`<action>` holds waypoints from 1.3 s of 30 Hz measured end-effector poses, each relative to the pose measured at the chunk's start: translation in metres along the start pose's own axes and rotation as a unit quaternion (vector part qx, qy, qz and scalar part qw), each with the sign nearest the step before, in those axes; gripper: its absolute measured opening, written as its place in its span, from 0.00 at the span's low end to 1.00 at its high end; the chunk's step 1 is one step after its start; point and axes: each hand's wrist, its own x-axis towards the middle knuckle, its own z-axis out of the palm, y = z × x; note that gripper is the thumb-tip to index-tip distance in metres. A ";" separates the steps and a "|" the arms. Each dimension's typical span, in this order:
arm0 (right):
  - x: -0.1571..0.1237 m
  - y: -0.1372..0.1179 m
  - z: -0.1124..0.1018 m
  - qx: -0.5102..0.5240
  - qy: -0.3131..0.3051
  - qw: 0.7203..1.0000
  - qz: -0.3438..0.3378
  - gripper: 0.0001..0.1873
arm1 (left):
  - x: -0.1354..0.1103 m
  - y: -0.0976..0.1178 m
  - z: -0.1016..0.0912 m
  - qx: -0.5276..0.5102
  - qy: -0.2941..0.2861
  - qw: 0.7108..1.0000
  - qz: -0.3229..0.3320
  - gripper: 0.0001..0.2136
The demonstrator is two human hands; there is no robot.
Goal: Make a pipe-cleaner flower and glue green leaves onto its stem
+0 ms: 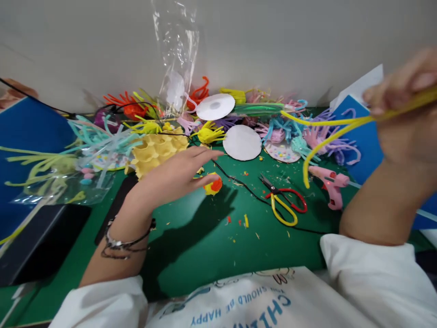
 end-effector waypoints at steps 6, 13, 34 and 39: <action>-0.006 0.021 0.070 -0.055 -0.265 0.963 -0.023 0.24 | 0.029 0.043 0.003 -0.185 0.166 0.965 0.079 0.20; -0.015 0.058 0.121 0.037 -0.300 0.952 0.049 0.28 | 0.047 0.050 0.031 -0.571 0.130 0.810 0.038 0.15; 0.019 0.130 0.101 0.019 -0.271 0.940 0.207 0.25 | 0.037 0.030 0.058 -0.539 -0.169 0.825 -0.021 0.23; 0.026 0.142 0.101 -0.081 -0.306 0.926 0.207 0.24 | 0.032 0.023 0.056 -0.300 -0.082 0.950 -0.005 0.16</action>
